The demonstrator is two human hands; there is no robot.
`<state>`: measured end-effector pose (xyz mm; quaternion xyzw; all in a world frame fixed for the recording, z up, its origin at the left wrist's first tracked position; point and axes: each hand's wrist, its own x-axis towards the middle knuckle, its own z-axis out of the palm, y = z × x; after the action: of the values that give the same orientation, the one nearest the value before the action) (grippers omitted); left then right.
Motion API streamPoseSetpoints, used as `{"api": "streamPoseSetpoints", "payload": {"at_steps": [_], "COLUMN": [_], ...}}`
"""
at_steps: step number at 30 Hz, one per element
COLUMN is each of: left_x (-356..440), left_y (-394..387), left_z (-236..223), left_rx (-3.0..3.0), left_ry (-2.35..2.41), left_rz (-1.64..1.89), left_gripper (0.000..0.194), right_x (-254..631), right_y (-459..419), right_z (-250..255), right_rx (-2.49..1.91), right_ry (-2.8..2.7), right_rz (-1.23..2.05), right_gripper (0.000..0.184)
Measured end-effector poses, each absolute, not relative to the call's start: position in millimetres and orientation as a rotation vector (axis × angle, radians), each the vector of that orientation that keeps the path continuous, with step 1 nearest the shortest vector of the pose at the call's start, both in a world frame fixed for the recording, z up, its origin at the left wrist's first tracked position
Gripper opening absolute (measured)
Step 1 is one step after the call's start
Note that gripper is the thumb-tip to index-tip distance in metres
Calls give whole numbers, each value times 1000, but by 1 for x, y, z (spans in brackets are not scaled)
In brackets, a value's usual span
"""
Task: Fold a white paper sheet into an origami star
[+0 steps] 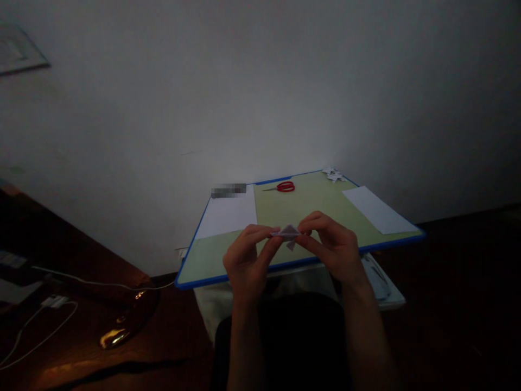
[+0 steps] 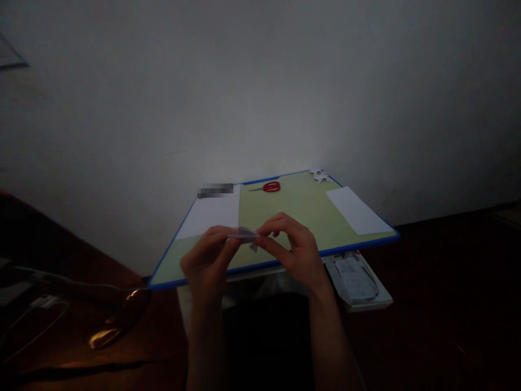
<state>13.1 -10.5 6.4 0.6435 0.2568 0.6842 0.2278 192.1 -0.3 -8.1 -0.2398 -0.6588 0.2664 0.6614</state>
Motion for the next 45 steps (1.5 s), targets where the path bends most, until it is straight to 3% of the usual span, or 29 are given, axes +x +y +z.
{"api": "streamPoseSetpoints", "payload": {"at_steps": [9, 16, 23, 29, 41, 45], "left_x": [14, 15, 17, 20, 24, 24], "left_y": [-11, -13, -13, -11, -8, -8], "left_z": [8, 8, 7, 3, 8, 8], "left_rx": [1804, 1817, 1753, 1712, 1595, 1639], "left_ry": [705, 676, 716, 751, 757, 728], "left_rz": [1923, 1871, 1726, 1511, 1939, 1906], "left_gripper": [21, 20, 6, 22, 15, 7], "right_x": [191, 192, 189, 175, 171, 172], "right_y": [-4, -4, 0, 1, 4, 3], "right_z": [-4, -3, -7, 0, -3, -2], "right_rx": [-545, -575, -571, -584, -575, -593], "right_ry": [-1499, -1524, -1474, -1199, -1072, -1087], "right_rz": [569, 451, 542, 653, 742, 788], "right_gripper": [20, 11, 9, 13, 15, 17]}}
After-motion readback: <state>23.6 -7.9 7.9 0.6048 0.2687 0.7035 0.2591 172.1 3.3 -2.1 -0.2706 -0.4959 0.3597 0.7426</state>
